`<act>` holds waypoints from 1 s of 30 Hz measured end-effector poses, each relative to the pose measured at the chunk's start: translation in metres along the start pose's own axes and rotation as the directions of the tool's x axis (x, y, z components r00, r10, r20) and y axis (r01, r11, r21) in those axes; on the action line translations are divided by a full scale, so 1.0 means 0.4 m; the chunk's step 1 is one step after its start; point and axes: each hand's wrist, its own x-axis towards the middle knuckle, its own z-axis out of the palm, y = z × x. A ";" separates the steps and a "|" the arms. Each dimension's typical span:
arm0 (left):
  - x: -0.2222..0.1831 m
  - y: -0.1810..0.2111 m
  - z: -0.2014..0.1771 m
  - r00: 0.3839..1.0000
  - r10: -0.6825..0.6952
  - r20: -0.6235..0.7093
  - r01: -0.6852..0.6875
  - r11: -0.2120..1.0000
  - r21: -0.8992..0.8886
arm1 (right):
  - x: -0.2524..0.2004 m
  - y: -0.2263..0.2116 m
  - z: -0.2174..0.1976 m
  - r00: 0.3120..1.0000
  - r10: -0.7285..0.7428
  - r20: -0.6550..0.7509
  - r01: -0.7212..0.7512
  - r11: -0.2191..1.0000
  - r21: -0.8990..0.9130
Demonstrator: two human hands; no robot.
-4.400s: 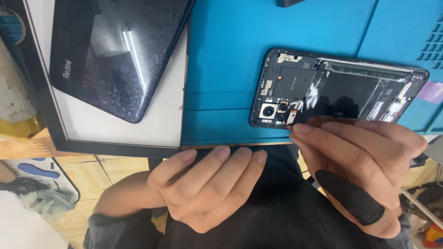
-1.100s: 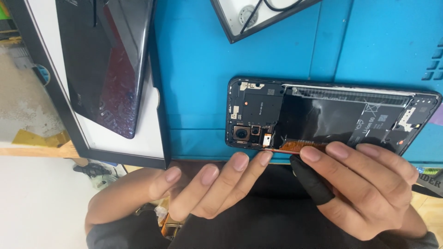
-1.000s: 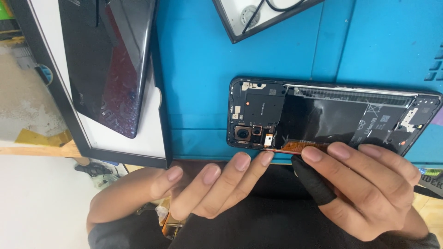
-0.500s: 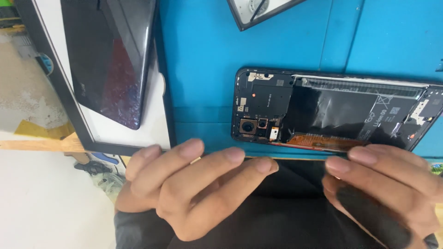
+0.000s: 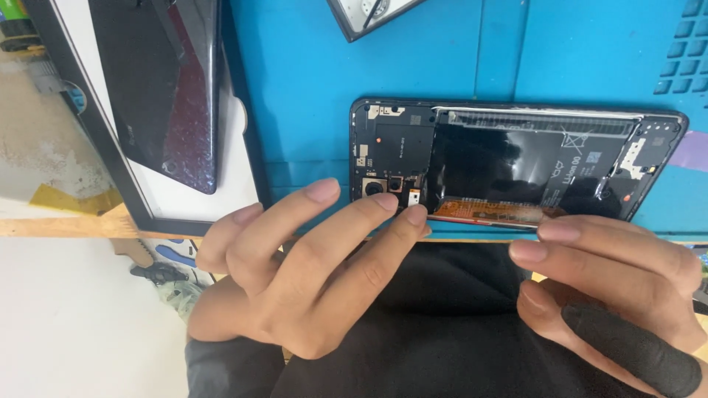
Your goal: Disassembling a smartphone by removing the back cover and manipulating internal components
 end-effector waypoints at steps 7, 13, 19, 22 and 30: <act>0.006 -0.006 -0.008 0.997 0.072 -0.007 -0.071 0.997 0.039 | 0.019 0.055 -0.003 0.964 -0.250 0.087 0.251 0.968 0.008; -0.019 -0.002 -0.010 0.996 0.092 0.004 -0.092 0.992 0.087 | 0.030 0.059 0.000 0.940 -0.340 0.045 0.340 0.940 -0.013; -0.015 0.005 0.033 0.974 0.004 -0.225 -0.014 0.999 -0.043 | 0.022 0.076 0.001 0.972 -0.217 0.094 0.217 0.976 0.007; -0.013 -0.011 -0.003 0.980 0.053 -0.193 -0.048 0.998 0.031 | 0.036 0.062 -0.003 0.938 -0.342 0.051 0.344 0.939 -0.019; -0.085 0.082 -0.060 0.979 -0.108 -0.171 0.087 0.988 -0.125 | 0.069 -0.014 0.009 0.985 -0.165 0.055 0.167 0.985 -0.043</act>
